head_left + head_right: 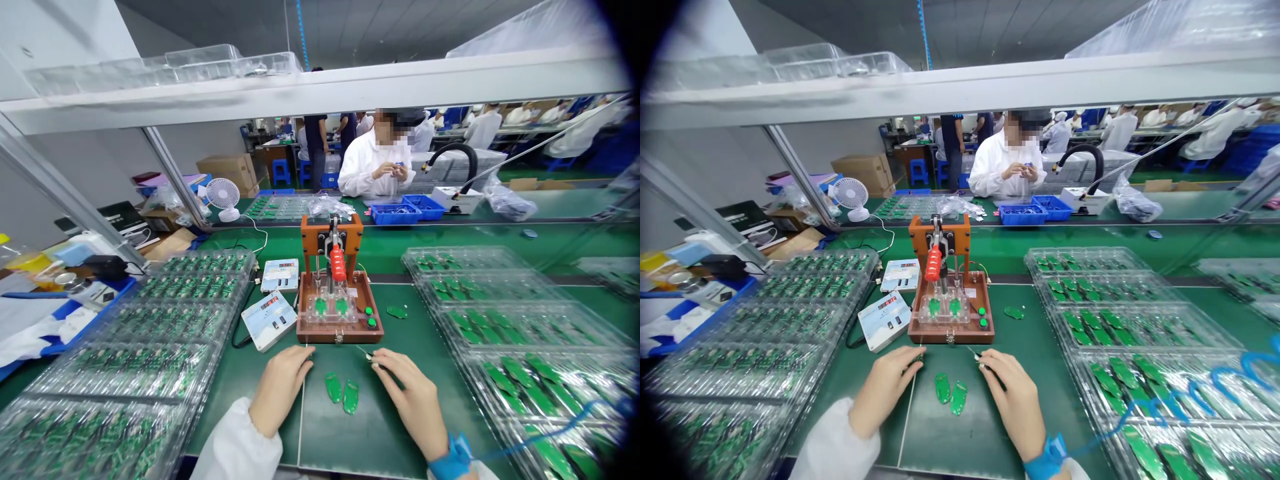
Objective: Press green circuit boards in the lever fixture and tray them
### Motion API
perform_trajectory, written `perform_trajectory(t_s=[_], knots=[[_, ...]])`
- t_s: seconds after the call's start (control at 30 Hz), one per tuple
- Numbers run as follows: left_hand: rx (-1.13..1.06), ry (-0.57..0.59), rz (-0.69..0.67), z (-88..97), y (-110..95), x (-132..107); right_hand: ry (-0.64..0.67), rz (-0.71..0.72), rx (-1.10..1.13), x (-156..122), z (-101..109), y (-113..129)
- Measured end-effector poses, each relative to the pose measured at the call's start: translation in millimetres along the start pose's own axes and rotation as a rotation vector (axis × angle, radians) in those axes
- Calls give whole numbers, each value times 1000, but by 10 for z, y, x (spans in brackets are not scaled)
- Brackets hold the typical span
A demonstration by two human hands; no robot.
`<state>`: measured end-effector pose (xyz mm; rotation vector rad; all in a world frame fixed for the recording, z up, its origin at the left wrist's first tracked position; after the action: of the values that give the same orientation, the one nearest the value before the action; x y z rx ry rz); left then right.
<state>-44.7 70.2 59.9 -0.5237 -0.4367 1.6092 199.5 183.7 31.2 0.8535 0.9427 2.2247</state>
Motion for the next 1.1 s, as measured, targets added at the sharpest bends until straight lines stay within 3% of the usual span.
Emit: perform_trajectory(t_s=[0.1,0.17,0.43,0.63,0.73,0.93,1.1], knots=[[142,-87,-102,-142,-16,15,78,203,-236,-49,14,42],[164,-113,-129,-212,-66,35,167,239,-305,-65,-23,69],[94,-127,-193,-273,-185,53,372,89,-223,-142,-123,52],[-33,-153,-248,-240,-175,1,486,51,-203,-69,28,276],[-116,-198,-235,-222,-146,-15,359,148,-162,179,184,576],[-152,-347,-172,-289,-58,-33,-114,380,-148,970,389,1151],[-51,-379,-214,-289,-76,-30,-141,633,-199,1483,297,1203]])
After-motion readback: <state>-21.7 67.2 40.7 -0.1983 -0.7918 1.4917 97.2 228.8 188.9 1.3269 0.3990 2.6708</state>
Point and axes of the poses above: each hand's wrist, its own x-axis towards the middle knuckle, its own z-axis out of the back of the hand, y = z × x, the point moved 2 cm from there along x, towards the middle knuckle, and after that the axes turned 13 degrees about y, right-handed, at the moved point
